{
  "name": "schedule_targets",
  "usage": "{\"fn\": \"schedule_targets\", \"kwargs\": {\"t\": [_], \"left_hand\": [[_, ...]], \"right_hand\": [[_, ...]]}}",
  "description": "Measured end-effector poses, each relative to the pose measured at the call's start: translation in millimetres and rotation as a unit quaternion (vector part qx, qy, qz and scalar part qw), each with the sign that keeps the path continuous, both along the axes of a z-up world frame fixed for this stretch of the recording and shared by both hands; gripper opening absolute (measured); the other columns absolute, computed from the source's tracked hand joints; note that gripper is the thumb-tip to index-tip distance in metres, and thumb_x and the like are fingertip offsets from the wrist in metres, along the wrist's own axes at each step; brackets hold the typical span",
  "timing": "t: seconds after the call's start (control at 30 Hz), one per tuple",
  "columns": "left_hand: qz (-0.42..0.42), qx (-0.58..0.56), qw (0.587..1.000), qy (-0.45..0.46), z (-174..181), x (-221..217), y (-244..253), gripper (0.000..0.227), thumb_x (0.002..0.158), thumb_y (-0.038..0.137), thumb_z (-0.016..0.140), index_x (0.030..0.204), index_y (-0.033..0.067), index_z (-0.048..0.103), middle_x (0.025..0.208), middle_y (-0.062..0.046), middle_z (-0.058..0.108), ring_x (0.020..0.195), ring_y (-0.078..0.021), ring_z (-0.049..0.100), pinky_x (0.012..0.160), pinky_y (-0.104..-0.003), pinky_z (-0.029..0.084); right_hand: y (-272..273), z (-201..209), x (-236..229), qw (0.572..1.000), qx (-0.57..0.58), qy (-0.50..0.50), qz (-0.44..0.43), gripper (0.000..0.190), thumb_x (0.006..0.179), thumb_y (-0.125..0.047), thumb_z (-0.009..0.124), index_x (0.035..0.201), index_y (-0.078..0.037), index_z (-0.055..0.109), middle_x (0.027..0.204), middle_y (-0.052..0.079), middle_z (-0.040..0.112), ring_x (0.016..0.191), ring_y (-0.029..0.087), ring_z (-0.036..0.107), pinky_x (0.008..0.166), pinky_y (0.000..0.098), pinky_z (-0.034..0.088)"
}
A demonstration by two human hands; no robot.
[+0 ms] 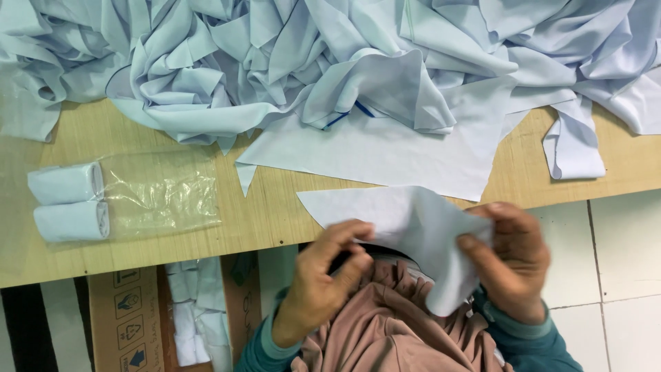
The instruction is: The person takes a white fabric strip from a pile on a table, aligns the ends, and rolls it by hand into a tight cylinder.
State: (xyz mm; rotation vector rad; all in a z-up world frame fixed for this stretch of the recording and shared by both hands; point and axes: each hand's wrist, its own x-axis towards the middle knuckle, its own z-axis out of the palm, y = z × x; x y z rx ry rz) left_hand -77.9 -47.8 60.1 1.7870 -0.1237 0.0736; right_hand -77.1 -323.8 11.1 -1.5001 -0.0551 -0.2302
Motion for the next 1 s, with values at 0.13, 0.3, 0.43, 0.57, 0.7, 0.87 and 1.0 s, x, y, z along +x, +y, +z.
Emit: {"fn": "schedule_targets", "kwargs": {"t": [0.13, 0.3, 0.43, 0.57, 0.7, 0.87, 1.0], "left_hand": [[-0.178, -0.111, 0.976, 0.060, -9, -11, -26, 0.077, 0.097, 0.040, 0.066, 0.156, 0.0049, 0.030, 0.147, -0.023, 0.056, 0.136, -0.0298, 0.059, 0.114, -0.039, 0.053], [-0.136, -0.091, 0.979, 0.122, -11, -17, -26, 0.072, 0.094, 0.012, 0.073, 0.155, 0.0116, 0.034, 0.136, -0.012, 0.063, 0.086, -0.0131, 0.066, 0.080, -0.023, 0.061], [-0.140, -0.070, 0.985, 0.066, -5, -15, -25, 0.044, 0.095, -0.004, 0.057, 0.137, 0.0078, 0.056, 0.130, -0.010, 0.069, 0.093, -0.0179, 0.068, 0.081, -0.026, 0.057], [-0.264, -0.156, 0.951, 0.048, 8, -16, -25, 0.043, 0.098, -0.012, 0.056, 0.135, 0.0106, 0.058, 0.105, -0.004, 0.069, 0.063, -0.0121, 0.052, 0.059, -0.024, 0.046], [-0.299, -0.254, 0.915, 0.090, 17, -16, -12, 0.037, 0.107, -0.005, 0.054, 0.137, 0.0175, 0.056, 0.132, -0.009, 0.066, 0.084, -0.0138, 0.059, 0.078, -0.027, 0.050], [-0.177, -0.350, 0.918, 0.053, -12, -6, 6, 0.017, 0.098, 0.004, 0.053, 0.111, 0.0124, 0.059, 0.096, 0.000, 0.056, 0.081, -0.0115, 0.048, 0.071, -0.024, 0.042], [-0.070, -0.317, 0.941, 0.092, -25, 21, 19, 0.006, 0.096, 0.011, 0.055, 0.100, 0.0131, 0.058, 0.088, 0.002, 0.055, 0.076, -0.0105, 0.048, 0.067, -0.025, 0.039]], "right_hand": [[36, 9, 0, 0.970, -0.071, -0.040, 0.229, 0.062, 0.095, 0.011, 0.060, 0.151, -0.001, 0.036, 0.122, 0.019, 0.064, 0.111, 0.025, 0.066, 0.097, 0.0302, 0.062], [29, 30, 9, 0.924, -0.042, 0.012, 0.380, 0.076, 0.100, 0.011, 0.041, 0.163, -0.014, 0.006, 0.149, 0.031, 0.054, 0.140, 0.042, 0.059, 0.119, 0.0491, 0.052], [17, 32, 24, 0.952, -0.016, -0.070, 0.296, 0.075, 0.093, 0.015, 0.048, 0.160, -0.010, 0.027, 0.142, 0.028, 0.059, 0.138, 0.042, 0.061, 0.124, 0.0551, 0.052], [17, 31, 56, 0.851, 0.028, 0.011, 0.525, 0.067, 0.099, -0.020, 0.073, 0.155, -0.007, 0.038, 0.150, 0.025, 0.054, 0.147, 0.045, 0.047, 0.124, 0.0621, 0.038], [23, 20, 58, 0.805, 0.033, 0.035, 0.591, 0.065, 0.105, -0.057, 0.062, 0.134, 0.001, 0.060, 0.123, 0.015, 0.073, 0.131, 0.042, 0.059, 0.120, 0.0599, 0.036], [14, 40, 61, 0.865, 0.057, 0.141, 0.478, 0.015, 0.089, -0.014, 0.076, 0.085, 0.001, 0.074, 0.082, 0.019, 0.074, 0.081, 0.035, 0.072, 0.065, 0.0414, 0.059], [-2, 29, 68, 0.899, -0.066, 0.223, 0.372, 0.013, 0.086, -0.009, 0.075, 0.095, 0.000, 0.080, 0.087, 0.010, 0.081, 0.079, 0.020, 0.076, 0.069, 0.0299, 0.061]]}}
